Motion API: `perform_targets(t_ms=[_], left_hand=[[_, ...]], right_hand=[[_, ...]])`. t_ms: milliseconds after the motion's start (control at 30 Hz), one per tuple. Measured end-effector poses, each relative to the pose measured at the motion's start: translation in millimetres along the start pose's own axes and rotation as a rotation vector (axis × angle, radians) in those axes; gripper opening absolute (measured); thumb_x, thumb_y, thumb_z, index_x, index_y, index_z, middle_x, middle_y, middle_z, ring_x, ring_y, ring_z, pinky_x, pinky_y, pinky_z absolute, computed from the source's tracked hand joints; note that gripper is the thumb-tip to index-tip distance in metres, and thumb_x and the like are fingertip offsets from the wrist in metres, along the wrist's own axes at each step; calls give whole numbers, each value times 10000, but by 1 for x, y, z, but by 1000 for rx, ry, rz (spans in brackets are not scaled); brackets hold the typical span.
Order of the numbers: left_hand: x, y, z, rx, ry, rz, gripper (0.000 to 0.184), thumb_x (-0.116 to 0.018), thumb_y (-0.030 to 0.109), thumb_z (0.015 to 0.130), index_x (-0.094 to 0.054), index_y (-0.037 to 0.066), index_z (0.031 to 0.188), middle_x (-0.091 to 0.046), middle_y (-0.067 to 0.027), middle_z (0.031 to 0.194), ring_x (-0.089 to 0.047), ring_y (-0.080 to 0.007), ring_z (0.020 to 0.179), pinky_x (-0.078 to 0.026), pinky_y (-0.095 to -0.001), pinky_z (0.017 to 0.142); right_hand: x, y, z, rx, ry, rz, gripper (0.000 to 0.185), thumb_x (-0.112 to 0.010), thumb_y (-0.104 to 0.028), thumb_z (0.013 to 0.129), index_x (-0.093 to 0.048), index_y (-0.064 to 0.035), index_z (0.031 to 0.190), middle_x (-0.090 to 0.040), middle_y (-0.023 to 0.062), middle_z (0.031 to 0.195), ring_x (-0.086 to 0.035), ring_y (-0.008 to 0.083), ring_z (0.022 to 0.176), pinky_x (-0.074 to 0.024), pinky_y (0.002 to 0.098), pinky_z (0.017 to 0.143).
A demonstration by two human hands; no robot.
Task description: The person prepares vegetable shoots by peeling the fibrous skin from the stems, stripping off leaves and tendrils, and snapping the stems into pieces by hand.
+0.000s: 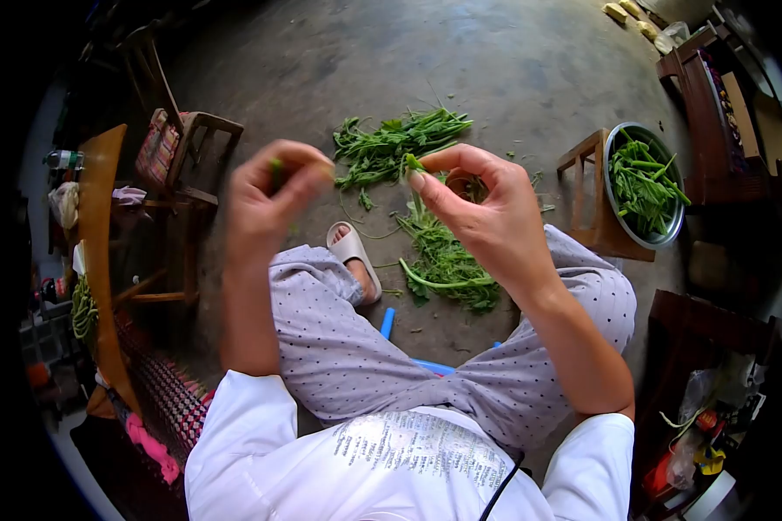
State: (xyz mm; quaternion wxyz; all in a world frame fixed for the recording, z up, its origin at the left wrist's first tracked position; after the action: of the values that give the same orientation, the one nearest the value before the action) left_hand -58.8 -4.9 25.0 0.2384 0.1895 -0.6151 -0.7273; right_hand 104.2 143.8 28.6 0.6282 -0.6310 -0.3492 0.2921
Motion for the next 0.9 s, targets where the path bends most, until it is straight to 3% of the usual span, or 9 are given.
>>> perform_targets(t_ms=[200, 400, 500, 567, 600, 700, 733, 833, 900], left_hand=[[-54, -1, -6, -87, 80, 329, 260, -774, 194, 734, -663, 82, 941, -629, 26, 785, -391, -9, 513, -297, -197, 430], [-50, -23, 1, 131, 72, -182, 164, -676, 141, 846, -623, 41, 966, -596, 46, 735, -419, 5, 569, -321, -180, 468], [-30, -13, 7, 118, 224, -276, 169, -671, 155, 849, -625, 62, 982, -590, 43, 740, -425, 6, 568, -299, -172, 447], [-5, -12, 12, 73, 289, -369, 170, -667, 160, 850, -627, 67, 987, -596, 32, 761, -419, 3, 556, -287, -168, 435], [11, -11, 13, 26, 356, -464, 170, -662, 164, 852, -629, 71, 991, -602, 21, 782, -413, 1, 545, -275, -164, 423], [57, -11, 16, -116, 457, -556, 185, -644, 167, 862, -626, 70, 1019, -618, -3, 829, -391, -5, 523, -248, -157, 408], [68, -9, 16, -118, 459, -555, 185, -644, 167, 862, -626, 70, 1019, -618, -3, 829, -391, -5, 523, -248, -157, 408], [78, 0, 13, -178, 431, -538, 211, -639, 175, 863, -620, 72, 1046, -628, -16, 830, -395, -5, 520, -247, -146, 411], [57, 1, 8, 23, 291, -435, 210, -615, 179, 881, -615, 73, 1063, -635, -21, 837, -405, -4, 528, -253, -135, 415]], right_hand=[[-6, 5, 1, -72, 20, 193, 226, -647, -204, 876, -674, -7, 982, -528, -64, 660, -428, -5, 585, -319, 172, 491], [-8, 3, 0, -98, -20, 268, 288, -554, -268, 935, -688, -14, 960, -498, -74, 628, -402, 2, 552, -299, 180, 478], [0, 3, 1, -117, -34, 144, 270, -552, -238, 930, -683, -3, 951, -516, -40, 597, -426, 31, 540, -330, 216, 477], [6, 11, 2, 13, -74, -338, 243, -573, -215, 902, -666, 3, 956, -551, 28, 591, -453, 60, 537, -362, 243, 486], [8, 9, 2, -49, -97, -481, 204, -610, -180, 849, -655, 1, 933, -597, 123, 635, -543, 166, 535, -423, 309, 530], [18, 32, -3, 66, -176, -774, 151, -620, -127, 835, -647, 10, 893, -574, 140, 643, -518, 200, 551, -418, 303, 541], [22, 40, -4, 73, -187, -845, 114, -629, -103, 807, -651, 6, 833, -593, 199, 692, -520, 284, 553, -433, 344, 558], [29, 57, -7, 26, -225, -920, 158, -639, -126, 799, -657, -19, 914, -589, 179, 650, -572, 314, 595, -445, 386, 592], [22, 45, -2, 33, -191, -794, 193, -643, -125, 809, -640, -31, 978, -550, 138, 610, -527, 246, 553, -421, 347, 559]])
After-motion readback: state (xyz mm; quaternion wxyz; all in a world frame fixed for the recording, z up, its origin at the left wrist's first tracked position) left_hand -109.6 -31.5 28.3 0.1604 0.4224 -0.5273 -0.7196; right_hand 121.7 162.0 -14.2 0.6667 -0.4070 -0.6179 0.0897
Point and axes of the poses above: each hand's wrist, its own z-axis towards the middle knuckle, its own x-axis out of the back of the hand, y = z × x, the point moved 2 cm from there along z, towards the middle knuckle
